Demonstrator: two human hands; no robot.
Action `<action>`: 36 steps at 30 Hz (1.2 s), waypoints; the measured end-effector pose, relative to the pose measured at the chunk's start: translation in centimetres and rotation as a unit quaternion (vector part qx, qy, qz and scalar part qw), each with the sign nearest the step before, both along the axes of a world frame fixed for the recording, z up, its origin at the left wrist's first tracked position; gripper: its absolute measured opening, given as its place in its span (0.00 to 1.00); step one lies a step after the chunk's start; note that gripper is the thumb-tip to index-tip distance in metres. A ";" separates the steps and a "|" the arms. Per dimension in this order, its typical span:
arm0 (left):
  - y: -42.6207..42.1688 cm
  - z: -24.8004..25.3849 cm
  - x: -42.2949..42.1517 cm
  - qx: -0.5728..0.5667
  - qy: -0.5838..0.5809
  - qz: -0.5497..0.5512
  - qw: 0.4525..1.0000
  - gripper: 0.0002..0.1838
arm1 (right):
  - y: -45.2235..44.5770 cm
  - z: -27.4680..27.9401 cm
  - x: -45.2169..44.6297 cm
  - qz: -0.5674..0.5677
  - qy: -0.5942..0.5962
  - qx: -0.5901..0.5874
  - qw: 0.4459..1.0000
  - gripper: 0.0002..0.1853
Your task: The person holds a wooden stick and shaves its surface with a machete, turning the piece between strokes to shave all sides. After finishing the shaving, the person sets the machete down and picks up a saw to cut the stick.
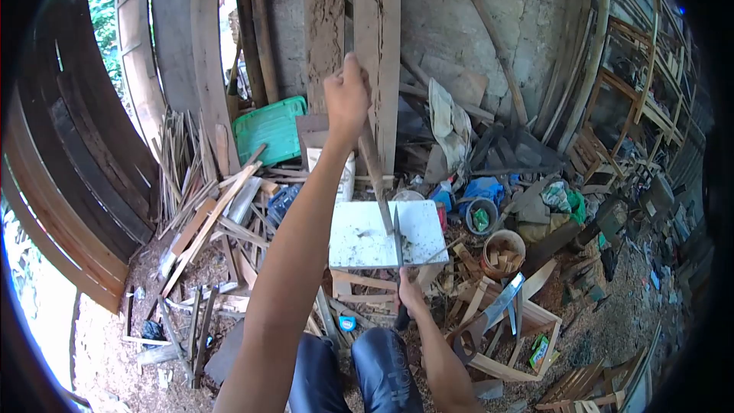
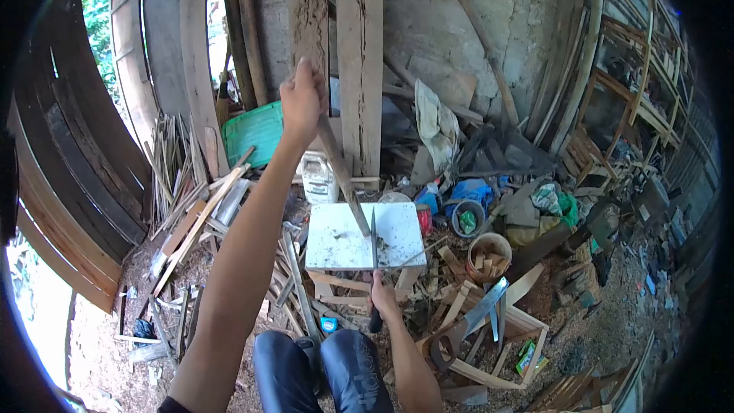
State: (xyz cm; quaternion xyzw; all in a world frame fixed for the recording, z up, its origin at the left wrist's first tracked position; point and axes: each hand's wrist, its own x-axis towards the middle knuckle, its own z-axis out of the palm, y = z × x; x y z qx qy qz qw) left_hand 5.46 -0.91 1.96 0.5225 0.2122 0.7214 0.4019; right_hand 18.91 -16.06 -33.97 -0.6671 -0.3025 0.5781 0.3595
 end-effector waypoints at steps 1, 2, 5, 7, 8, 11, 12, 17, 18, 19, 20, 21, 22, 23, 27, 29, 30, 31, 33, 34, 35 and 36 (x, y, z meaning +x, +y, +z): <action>-0.3 0.1 -0.7 -0.029 -0.006 -0.012 0.999 0.21 | 0.3 0.6 0.0 0.002 -0.002 0.011 1.000 0.30; -0.6 0.0 -1.4 -0.063 -0.013 -0.023 0.998 0.20 | 0.1 0.9 0.1 -0.020 0.038 0.014 0.999 0.30; 0.2 -1.2 -2.6 -0.037 -0.109 -0.145 0.983 0.13 | -1.0 3.5 0.2 -0.037 0.056 0.026 0.997 0.30; 0.0 -1.5 -2.9 0.017 -0.086 -0.172 0.981 0.10 | -1.5 5.6 0.3 -0.004 0.022 0.051 0.998 0.30; 0.1 -1.5 -2.7 0.018 -0.051 -0.116 0.992 0.10 | -1.5 6.7 0.2 -0.006 0.022 0.054 0.998 0.30; -2.6 -0.9 -1.7 0.034 0.012 -0.044 0.998 0.10 | -2.2 11.1 -0.8 0.021 0.024 0.115 0.993 0.30; -3.3 -0.8 -1.5 0.053 0.043 -0.025 0.997 0.10 | -2.3 12.0 -1.1 0.016 0.041 0.124 0.991 0.30; -2.9 -1.2 -2.2 0.012 -0.001 -0.058 0.998 0.15 | -3.0 15.8 -2.2 0.028 0.074 0.157 0.984 0.29; -2.9 -1.2 -2.3 0.000 -0.030 -0.072 0.997 0.18 | -3.0 16.3 -2.2 0.037 0.071 0.176 0.981 0.30; -2.8 -1.2 -2.4 0.000 -0.030 -0.075 0.997 0.18 | -3.0 17.0 -2.2 0.035 0.070 0.176 0.981 0.30; -2.7 -1.3 -2.4 -0.006 -0.029 -0.071 0.997 0.20 | -3.0 17.9 -2.1 0.029 0.064 0.203 0.977 0.30; -3.0 -1.3 -2.5 -0.016 -0.026 -0.067 0.997 0.21 | -3.0 18.8 -2.1 0.023 0.059 0.227 0.972 0.30; -3.6 -0.9 -1.9 -0.013 -0.062 -0.043 0.997 0.23 | -2.9 19.6 -2.2 0.008 0.041 0.249 0.968 0.30; -3.5 -0.7 -2.0 -0.015 -0.060 -0.043 0.997 0.23 | -2.6 20.1 -2.1 0.001 0.051 0.268 0.962 0.30; -2.5 -0.7 -2.4 -0.045 -0.051 -0.063 0.996 0.25 | -1.3 20.5 -2.2 -0.016 0.031 0.320 0.947 0.30; -2.6 -0.5 -1.8 -0.060 -0.030 -0.048 0.997 0.23 | 0.0 18.5 -3.1 -0.031 0.021 0.344 0.938 0.30; -2.4 -0.4 -1.8 -0.061 -0.029 -0.046 0.997 0.23 | 0.8 16.7 -3.4 -0.004 0.016 0.307 0.952 0.30; -2.2 -0.5 -1.6 -0.055 -0.021 -0.053 0.997 0.22 | 1.4 15.0 -3.6 0.023 0.011 0.267 0.963 0.30; -2.1 -0.7 -1.6 -0.052 -0.010 -0.062 0.997 0.21 | 1.8 13.7 -3.8 0.012 -0.006 0.241 0.970 0.33; -2.2 -0.8 -1.7 -0.056 -0.006 -0.070 0.996 0.20 | 1.5 14.5 -3.5 0.016 0.018 0.209 0.978 0.31; -2.0 -0.6 -1.9 -0.056 -0.003 -0.078 0.995 0.20 | 1.6 15.4 -3.1 0.020 0.041 0.180 0.983 0.30; -2.0 -0.7 -2.1 -0.059 -0.003 -0.077 0.995 0.20 | 1.7 15.8 -2.5 0.044 0.054 0.185 0.980 0.30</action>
